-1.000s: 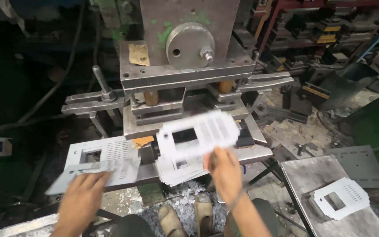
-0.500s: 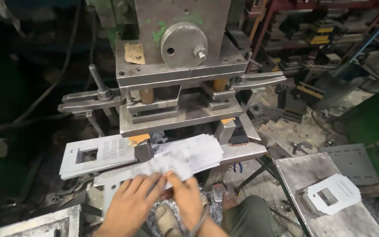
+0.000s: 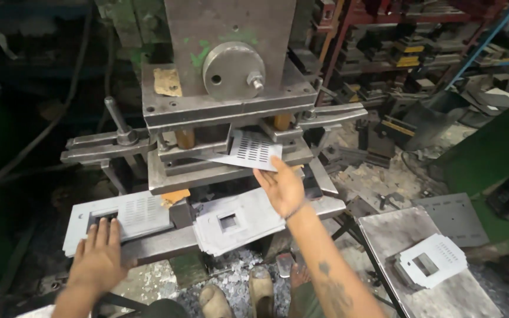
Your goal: Operating a manual press machine to stamp or punch holes in vented metal covers.
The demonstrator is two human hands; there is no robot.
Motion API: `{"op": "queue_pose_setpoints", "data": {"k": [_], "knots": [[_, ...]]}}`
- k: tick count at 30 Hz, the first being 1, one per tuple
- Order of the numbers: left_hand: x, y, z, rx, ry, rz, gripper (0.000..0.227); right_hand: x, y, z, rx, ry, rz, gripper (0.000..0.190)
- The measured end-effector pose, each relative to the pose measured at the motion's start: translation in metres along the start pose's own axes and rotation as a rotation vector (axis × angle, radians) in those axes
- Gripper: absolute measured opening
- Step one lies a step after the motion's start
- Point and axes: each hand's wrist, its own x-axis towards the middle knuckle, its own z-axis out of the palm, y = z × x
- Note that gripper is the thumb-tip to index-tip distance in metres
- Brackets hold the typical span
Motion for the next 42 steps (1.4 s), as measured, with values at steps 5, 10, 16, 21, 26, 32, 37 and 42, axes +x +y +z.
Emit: {"op": "queue_pose_setpoints", "data": {"k": [5, 10, 16, 21, 26, 32, 37, 42], "knots": [[0.002, 0.002, 0.038, 0.023, 0.117, -0.001, 0.129, -0.058, 0.020, 0.044, -0.253, 0.153, -0.019, 0.022], [0.003, 0.001, 0.037, -0.007, 0.133, 0.004, 0.127, -0.016, 0.025, 0.054, -0.344, 0.101, -0.060, 0.017], [0.009, 0.001, 0.055, -0.001, 0.215, 0.003, 0.130, 0.051, 0.011, 0.061, -0.276, 0.281, 0.039, 0.021], [0.004, 0.004, 0.042, 0.027, 0.208, 0.001, 0.130, 0.098, 0.032, 0.053, -0.285, 0.301, -0.017, 0.024], [0.014, -0.004, 0.079, 0.023, 0.426, 0.040, 0.134, 0.084, 0.036, 0.055, -0.284, 0.225, -0.011, 0.019], [0.017, -0.006, 0.084, 0.065, 0.539, 0.064, 0.137, 0.080, 0.040, 0.072, -0.350, 0.226, 0.056, 0.022], [0.016, -0.005, 0.080, 0.060, 0.556, 0.071, 0.132, 0.083, 0.038, 0.068, -0.305, 0.212, 0.068, 0.020], [0.005, 0.001, 0.059, -0.047, 0.413, 0.053, 0.131, 0.069, 0.031, 0.075, -0.428, 0.264, 0.091, 0.019]]}}
